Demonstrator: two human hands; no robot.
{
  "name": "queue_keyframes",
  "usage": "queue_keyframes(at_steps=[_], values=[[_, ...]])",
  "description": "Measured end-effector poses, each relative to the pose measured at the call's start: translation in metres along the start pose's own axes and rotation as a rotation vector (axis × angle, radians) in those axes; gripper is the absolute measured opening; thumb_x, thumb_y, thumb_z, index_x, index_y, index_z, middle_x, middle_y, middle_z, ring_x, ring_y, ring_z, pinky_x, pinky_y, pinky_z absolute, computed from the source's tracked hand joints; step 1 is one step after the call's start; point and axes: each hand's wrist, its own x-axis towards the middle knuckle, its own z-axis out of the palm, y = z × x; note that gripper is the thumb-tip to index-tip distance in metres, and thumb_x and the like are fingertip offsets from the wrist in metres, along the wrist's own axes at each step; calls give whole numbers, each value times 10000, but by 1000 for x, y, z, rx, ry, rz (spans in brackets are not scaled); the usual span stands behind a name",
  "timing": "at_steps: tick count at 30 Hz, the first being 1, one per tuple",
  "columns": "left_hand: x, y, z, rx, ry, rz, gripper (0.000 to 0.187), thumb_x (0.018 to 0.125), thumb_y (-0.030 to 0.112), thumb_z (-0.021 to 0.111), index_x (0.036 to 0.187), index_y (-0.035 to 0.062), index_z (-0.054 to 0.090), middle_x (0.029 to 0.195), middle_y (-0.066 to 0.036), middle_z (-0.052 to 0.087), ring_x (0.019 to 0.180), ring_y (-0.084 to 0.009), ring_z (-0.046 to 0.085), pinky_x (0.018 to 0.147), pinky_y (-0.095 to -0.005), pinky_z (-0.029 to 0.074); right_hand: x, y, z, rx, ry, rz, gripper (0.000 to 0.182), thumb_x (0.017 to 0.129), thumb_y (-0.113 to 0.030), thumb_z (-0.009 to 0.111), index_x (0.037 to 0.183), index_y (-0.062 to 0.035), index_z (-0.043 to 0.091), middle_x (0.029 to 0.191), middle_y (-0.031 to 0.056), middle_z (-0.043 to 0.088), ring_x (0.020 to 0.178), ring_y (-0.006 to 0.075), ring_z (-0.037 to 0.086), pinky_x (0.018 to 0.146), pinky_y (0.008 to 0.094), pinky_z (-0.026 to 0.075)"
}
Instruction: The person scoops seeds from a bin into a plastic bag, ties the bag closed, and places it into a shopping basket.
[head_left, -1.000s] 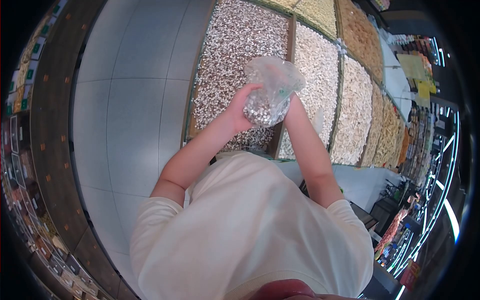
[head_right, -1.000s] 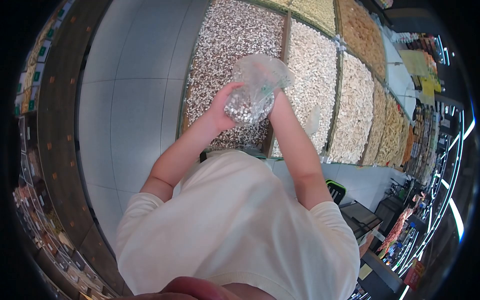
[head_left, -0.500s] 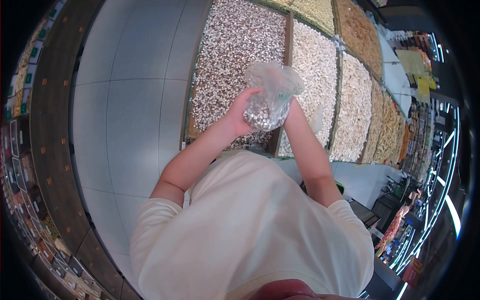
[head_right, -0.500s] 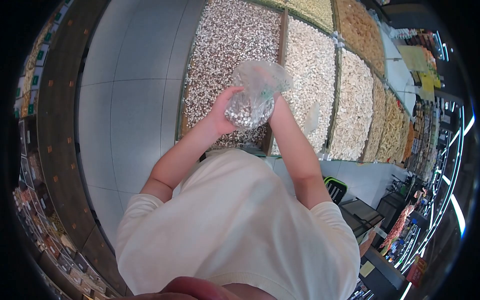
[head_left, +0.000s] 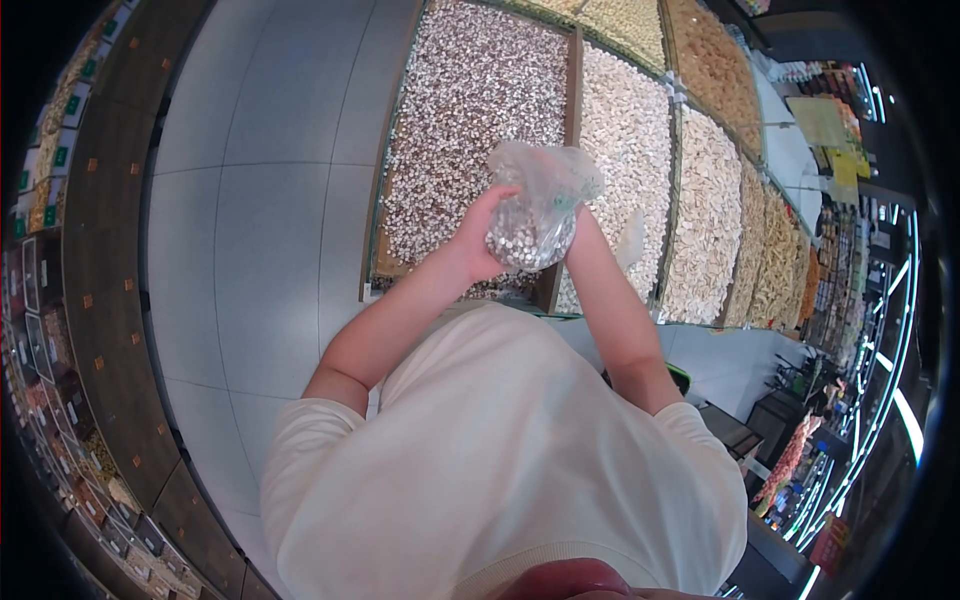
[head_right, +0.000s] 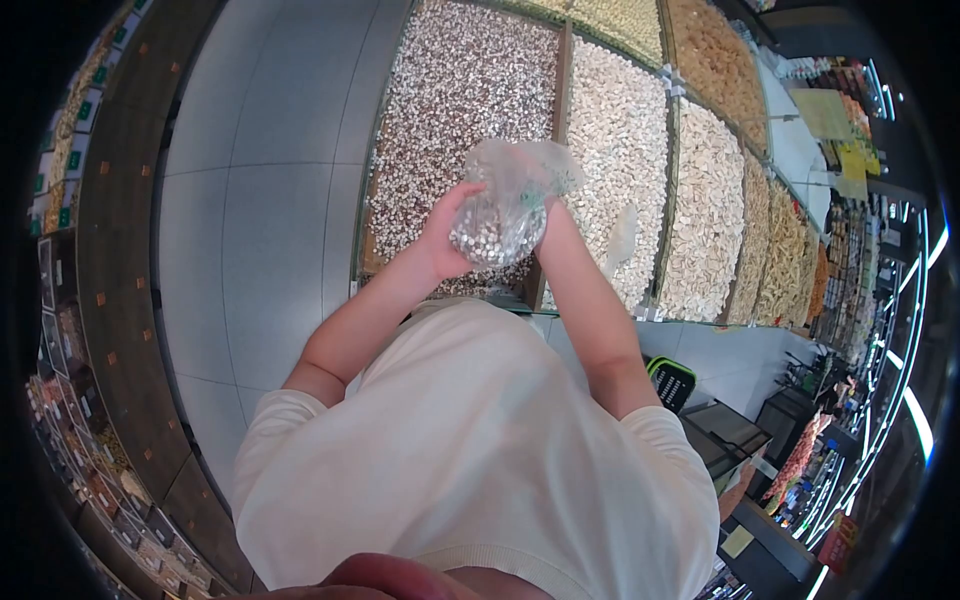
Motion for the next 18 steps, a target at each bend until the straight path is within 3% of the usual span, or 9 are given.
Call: queue_keyframes(at_steps=[11,18], values=[[-9,-20,1,-6,-14,-6,565,1005,408,585,1457,68,563,1339,-164,683,1187,-366,692,1075,-575,537,-31,2,19,-23,6,53,196,1102,-195,514,1032,-47,621,920,65,647,738,167,640,641,313,584],[-14,-32,5,20,23,45,536,1009,414,574,1413,62,594,1310,-175,701,1159,-371,706,1043,-576,555,-38,1,23,4,-5,69,194,1099,-192,517,1021,-46,618,911,63,643,730,166,635,629,315,576]])
